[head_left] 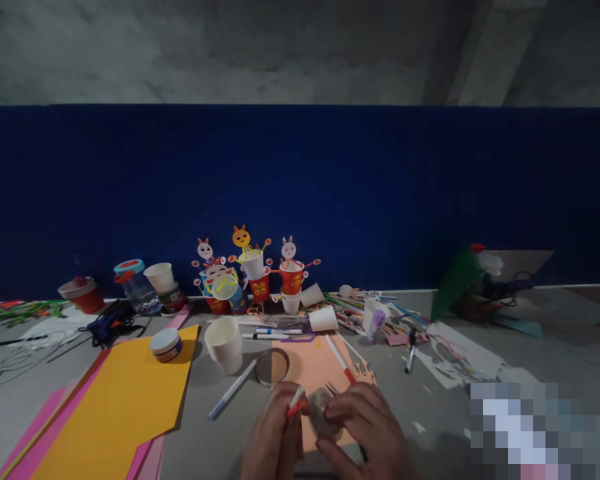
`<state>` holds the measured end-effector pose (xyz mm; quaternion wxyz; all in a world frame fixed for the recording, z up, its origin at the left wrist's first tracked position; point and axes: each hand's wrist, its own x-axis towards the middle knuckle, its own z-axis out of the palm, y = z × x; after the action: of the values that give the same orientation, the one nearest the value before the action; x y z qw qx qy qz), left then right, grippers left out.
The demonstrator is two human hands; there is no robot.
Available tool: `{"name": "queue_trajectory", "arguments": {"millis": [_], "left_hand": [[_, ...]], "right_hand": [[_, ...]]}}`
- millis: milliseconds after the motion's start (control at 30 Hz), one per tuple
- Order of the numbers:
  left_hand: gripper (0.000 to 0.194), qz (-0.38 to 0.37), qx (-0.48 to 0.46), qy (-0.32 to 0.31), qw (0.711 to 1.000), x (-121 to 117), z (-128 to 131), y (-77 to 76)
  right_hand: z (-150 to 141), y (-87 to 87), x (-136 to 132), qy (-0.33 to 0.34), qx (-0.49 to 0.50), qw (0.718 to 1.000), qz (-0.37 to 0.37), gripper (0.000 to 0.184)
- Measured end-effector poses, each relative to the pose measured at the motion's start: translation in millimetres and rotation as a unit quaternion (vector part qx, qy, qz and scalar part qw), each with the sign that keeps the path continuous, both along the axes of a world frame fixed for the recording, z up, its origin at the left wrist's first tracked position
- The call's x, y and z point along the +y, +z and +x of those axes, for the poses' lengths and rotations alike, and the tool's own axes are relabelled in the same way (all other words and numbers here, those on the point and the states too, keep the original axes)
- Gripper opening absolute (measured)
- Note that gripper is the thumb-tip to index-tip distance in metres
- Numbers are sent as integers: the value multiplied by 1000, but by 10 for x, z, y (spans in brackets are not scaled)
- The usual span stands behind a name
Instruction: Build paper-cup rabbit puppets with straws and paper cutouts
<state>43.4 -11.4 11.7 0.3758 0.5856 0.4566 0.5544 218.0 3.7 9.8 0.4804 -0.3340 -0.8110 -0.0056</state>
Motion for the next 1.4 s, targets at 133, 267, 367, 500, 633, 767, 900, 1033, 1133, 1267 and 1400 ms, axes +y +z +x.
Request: {"name": "queue_trajectory", "arguments": {"millis": [133,267,367,500,633,767,900,1033,1133,1267,1400], "left_hand": [[34,-7,-16,-20,1000,23,-47,2],[30,-69,-76,-83,991,38,-103,16],[36,-125,-127,-115,977,36,-80,-45],[45,-150,-150,-141,967,53,-19,-161],[47,-160,-165,-162,960,85,-13,-225],[45,-161,-179,-177,954,87,-40,-232],[42,-183,-194,-176,948,83,-80,-152],[46,-219,-156,-178,947,96,-79,-64],[47,-240,-161,-188,939,102,-13,-91],[46,-252,-247,-169,920,91,108,-209],[42,-262,-278,-139,914,94,143,-252]], "right_hand": [[-21,26,-3,7,-25,1000,6,21],[-26,-16,14,4,-35,999,-6,19],[-17,-64,19,-16,-19,999,-27,18],[-1,-94,-2,-53,7,996,-73,25],[-2,-99,-2,20,-13,995,-97,26],[-13,-116,33,33,31,989,-137,9],[23,-128,42,16,66,981,-182,14],[65,-140,39,43,91,975,-200,12],[68,-136,50,50,118,968,-214,13],[53,-91,51,59,116,967,-221,11],[63,-8,41,68,93,964,-238,10]]}}
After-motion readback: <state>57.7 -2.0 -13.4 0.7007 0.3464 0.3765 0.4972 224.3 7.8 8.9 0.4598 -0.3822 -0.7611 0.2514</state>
